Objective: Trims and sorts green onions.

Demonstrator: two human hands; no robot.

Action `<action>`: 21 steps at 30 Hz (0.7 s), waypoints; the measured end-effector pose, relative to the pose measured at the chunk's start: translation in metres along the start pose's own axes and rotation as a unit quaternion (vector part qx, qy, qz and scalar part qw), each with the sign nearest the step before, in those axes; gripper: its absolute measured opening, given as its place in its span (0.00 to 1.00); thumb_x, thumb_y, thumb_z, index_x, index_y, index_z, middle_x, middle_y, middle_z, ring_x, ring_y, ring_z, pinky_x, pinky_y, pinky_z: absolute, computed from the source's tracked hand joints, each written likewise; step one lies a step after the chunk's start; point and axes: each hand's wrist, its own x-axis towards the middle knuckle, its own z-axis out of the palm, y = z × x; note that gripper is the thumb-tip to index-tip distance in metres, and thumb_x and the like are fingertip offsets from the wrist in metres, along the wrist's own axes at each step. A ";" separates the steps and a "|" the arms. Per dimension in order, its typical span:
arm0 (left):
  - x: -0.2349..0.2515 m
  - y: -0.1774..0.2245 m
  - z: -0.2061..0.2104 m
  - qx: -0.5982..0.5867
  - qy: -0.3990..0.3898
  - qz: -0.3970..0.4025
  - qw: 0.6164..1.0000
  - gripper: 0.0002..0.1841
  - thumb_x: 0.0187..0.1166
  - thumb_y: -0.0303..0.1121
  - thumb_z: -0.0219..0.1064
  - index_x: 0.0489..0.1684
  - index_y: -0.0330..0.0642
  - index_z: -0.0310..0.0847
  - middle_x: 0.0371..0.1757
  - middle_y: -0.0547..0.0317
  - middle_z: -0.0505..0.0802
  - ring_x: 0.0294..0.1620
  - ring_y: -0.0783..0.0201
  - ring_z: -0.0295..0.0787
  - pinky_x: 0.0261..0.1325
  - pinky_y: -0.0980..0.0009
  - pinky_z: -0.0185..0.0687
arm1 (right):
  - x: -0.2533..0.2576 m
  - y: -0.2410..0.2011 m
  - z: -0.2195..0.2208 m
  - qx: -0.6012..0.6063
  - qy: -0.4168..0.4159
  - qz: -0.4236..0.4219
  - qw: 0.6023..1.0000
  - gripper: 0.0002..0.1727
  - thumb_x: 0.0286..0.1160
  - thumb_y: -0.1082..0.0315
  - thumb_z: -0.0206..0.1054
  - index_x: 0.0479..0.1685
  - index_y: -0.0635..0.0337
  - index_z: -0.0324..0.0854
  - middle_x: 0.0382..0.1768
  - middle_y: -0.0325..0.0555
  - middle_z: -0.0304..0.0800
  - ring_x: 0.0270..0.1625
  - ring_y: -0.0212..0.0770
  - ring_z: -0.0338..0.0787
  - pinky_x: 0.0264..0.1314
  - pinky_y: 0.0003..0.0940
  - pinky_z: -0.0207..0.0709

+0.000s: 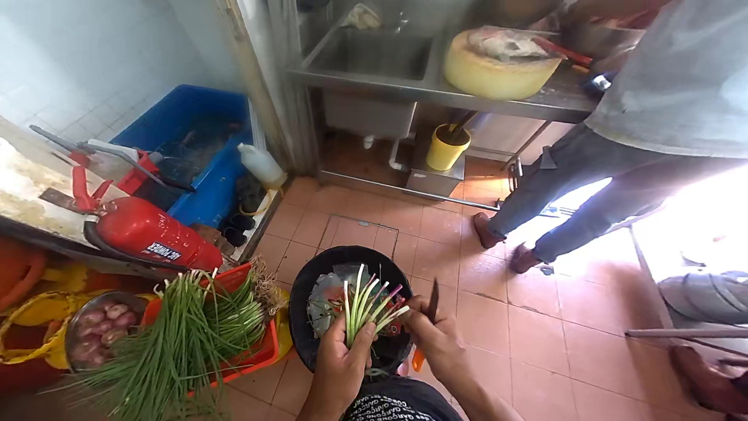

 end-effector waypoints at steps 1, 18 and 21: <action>0.000 0.000 -0.001 0.024 0.012 0.010 1.000 0.10 0.82 0.32 0.66 0.50 0.33 0.82 0.30 0.59 0.90 0.18 0.69 0.82 0.20 0.75 0.81 | 0.000 -0.004 -0.005 -0.002 0.018 -0.018 1.000 0.09 0.76 0.64 0.61 0.30 0.50 0.85 0.21 0.29 0.81 0.19 0.23 0.74 0.21 0.21 0.67; 0.000 0.011 -0.007 0.050 0.076 -0.046 0.995 0.08 0.72 0.31 0.76 0.43 0.38 0.91 0.35 0.58 0.93 0.19 0.68 0.86 0.20 0.74 0.85 | 0.021 -0.022 0.012 -0.475 -0.092 -0.434 0.760 0.07 0.74 0.65 0.69 0.44 0.48 0.92 0.38 0.37 0.93 0.39 0.36 0.91 0.35 0.30 0.84; -0.003 0.007 -0.007 0.042 0.093 -0.057 0.993 0.09 0.72 0.31 0.76 0.44 0.37 0.90 0.34 0.57 0.94 0.19 0.66 0.87 0.20 0.72 0.86 | 0.020 -0.017 0.017 -0.497 -0.092 -0.439 0.743 0.06 0.75 0.65 0.68 0.42 0.51 0.91 0.37 0.39 0.93 0.38 0.38 0.92 0.33 0.30 0.85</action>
